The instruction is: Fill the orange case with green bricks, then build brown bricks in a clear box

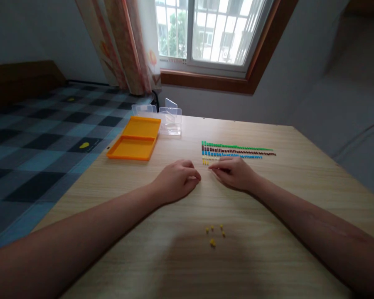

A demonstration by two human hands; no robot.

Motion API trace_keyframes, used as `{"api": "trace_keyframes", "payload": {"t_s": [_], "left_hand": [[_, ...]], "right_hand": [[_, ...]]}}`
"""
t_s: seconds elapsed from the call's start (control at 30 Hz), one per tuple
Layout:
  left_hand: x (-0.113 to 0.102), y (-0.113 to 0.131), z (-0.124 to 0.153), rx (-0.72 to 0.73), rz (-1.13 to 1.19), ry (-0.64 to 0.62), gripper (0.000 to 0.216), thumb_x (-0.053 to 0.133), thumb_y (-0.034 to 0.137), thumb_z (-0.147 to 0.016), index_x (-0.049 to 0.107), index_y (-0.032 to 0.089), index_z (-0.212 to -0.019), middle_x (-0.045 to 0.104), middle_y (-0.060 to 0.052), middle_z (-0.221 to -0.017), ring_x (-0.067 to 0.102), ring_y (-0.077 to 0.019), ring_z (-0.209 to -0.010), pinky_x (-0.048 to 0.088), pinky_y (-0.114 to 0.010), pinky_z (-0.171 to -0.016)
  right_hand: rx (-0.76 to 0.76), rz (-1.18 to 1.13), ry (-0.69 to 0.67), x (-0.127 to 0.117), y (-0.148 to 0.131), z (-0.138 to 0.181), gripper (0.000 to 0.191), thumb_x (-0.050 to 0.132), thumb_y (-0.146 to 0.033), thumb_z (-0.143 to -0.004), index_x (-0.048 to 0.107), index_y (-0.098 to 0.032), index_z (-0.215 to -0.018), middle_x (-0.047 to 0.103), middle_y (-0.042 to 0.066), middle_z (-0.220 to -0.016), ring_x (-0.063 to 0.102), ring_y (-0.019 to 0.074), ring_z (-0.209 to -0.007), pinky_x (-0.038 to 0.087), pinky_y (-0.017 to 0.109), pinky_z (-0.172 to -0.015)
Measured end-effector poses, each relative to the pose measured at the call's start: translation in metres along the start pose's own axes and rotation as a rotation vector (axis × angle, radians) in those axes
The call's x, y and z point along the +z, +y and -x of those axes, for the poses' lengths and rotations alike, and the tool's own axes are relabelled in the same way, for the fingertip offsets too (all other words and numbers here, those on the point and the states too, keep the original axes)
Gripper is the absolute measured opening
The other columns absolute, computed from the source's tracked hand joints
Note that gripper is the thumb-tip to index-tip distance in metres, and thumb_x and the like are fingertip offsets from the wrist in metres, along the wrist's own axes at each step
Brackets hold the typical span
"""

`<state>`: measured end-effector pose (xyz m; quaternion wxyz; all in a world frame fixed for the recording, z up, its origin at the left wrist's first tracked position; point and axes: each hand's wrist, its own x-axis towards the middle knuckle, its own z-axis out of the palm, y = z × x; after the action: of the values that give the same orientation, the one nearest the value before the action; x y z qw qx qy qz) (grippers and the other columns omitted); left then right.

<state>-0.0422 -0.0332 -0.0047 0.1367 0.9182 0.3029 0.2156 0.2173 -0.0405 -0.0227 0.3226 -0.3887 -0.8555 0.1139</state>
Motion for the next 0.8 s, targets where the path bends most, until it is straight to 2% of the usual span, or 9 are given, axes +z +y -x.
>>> {"api": "trace_keyframes", "payload": {"t_s": [0.1,0.17,0.27,0.37,0.43,0.53,0.6,0.7,0.8], "left_hand": [[-0.003,0.006,0.002,0.131,0.055,-0.125,0.016,0.062,0.023,-0.091,0.078,0.021,-0.09,0.068,-0.002,-0.08,0.061,-0.0134,-0.07,0.044,-0.025,-0.067],[-0.004,0.012,0.004,0.213,0.1,-0.195,0.012,0.065,0.025,-0.089,0.076,0.021,-0.086,0.067,0.001,-0.074,0.06,-0.0117,-0.065,0.041,-0.023,-0.062],[-0.005,0.023,0.008,0.255,0.203,-0.262,0.01,0.07,0.026,-0.085,0.072,0.019,-0.077,0.063,0.003,-0.067,0.056,-0.0096,-0.058,0.038,-0.022,-0.057],[-0.006,0.031,0.009,0.286,0.275,-0.338,0.015,0.072,0.024,-0.081,0.065,0.018,-0.068,0.06,0.004,-0.063,0.053,-0.0085,-0.055,0.037,-0.022,-0.055],[-0.007,0.031,0.008,0.287,0.278,-0.368,0.018,0.071,0.022,-0.079,0.061,0.018,-0.065,0.058,0.004,-0.062,0.052,-0.0087,-0.055,0.036,-0.022,-0.055],[-0.006,0.028,0.007,0.268,0.293,-0.373,0.021,0.068,0.022,-0.08,0.057,0.018,-0.062,0.056,0.003,-0.061,0.052,-0.0093,-0.056,0.037,-0.023,-0.055],[-0.005,0.025,0.006,0.269,0.313,-0.363,0.023,0.066,0.023,-0.082,0.055,0.018,-0.062,0.056,0.003,-0.061,0.051,-0.0095,-0.056,0.036,-0.023,-0.055],[-0.004,0.023,0.006,0.286,0.339,-0.351,0.022,0.064,0.022,-0.082,0.056,0.018,-0.063,0.056,0.003,-0.061,0.05,-0.0096,-0.056,0.036,-0.023,-0.054],[-0.004,0.023,0.006,0.291,0.347,-0.349,0.018,0.064,0.02,-0.08,0.057,0.018,-0.063,0.056,0.003,-0.061,0.05,-0.0098,-0.056,0.036,-0.022,-0.054]], "right_hand": [[0.01,-0.177,-0.152,-0.01,-0.007,0.001,0.021,0.061,-0.024,-0.092,0.081,-0.016,-0.091,0.066,0.002,-0.069,0.056,0.0118,-0.062,0.04,0.023,-0.059],[0.067,-0.266,-0.345,-0.019,-0.014,0.0,0.022,0.064,-0.029,-0.091,0.079,-0.014,-0.085,0.065,0.002,-0.068,0.055,0.0116,-0.063,0.04,0.023,-0.059],[0.154,-0.326,-0.689,-0.031,-0.027,-0.003,0.034,0.067,-0.043,-0.09,0.074,-0.013,-0.075,0.056,-0.002,-0.06,0.048,0.0092,-0.056,0.034,0.022,-0.052],[0.159,-0.343,-0.917,-0.036,-0.043,-0.003,0.035,0.069,-0.045,-0.09,0.071,-0.014,-0.072,0.048,-0.006,-0.055,0.04,0.007,-0.05,0.029,0.021,-0.047],[0.102,-0.349,-0.956,-0.036,-0.055,-0.002,0.028,0.072,-0.037,-0.088,0.071,-0.015,-0.072,0.049,-0.006,-0.056,0.041,0.0066,-0.05,0.031,0.021,-0.048],[-0.033,-0.356,-0.893,-0.034,-0.073,0.0,0.007,0.075,-0.023,-0.085,0.078,-0.017,-0.084,0.056,-0.005,-0.065,0.049,0.0075,-0.057,0.037,0.021,-0.055],[-0.116,-0.38,-0.838,-0.033,-0.084,0.002,0.01,0.076,-0.017,-0.084,0.081,-0.019,-0.092,0.061,-0.003,-0.072,0.053,0.0081,-0.062,0.04,0.02,-0.059],[-0.202,-0.391,-0.794,-0.032,-0.094,0.005,0.012,0.074,-0.012,-0.086,0.082,-0.018,-0.094,0.067,-0.001,-0.077,0.057,0.0088,-0.067,0.043,0.02,-0.063],[-0.268,-0.31,-0.787,-0.029,-0.098,0.006,0.015,0.072,-0.011,-0.088,0.082,-0.019,-0.097,0.071,0.002,-0.084,0.061,0.0107,-0.072,0.043,0.021,-0.065]]}}
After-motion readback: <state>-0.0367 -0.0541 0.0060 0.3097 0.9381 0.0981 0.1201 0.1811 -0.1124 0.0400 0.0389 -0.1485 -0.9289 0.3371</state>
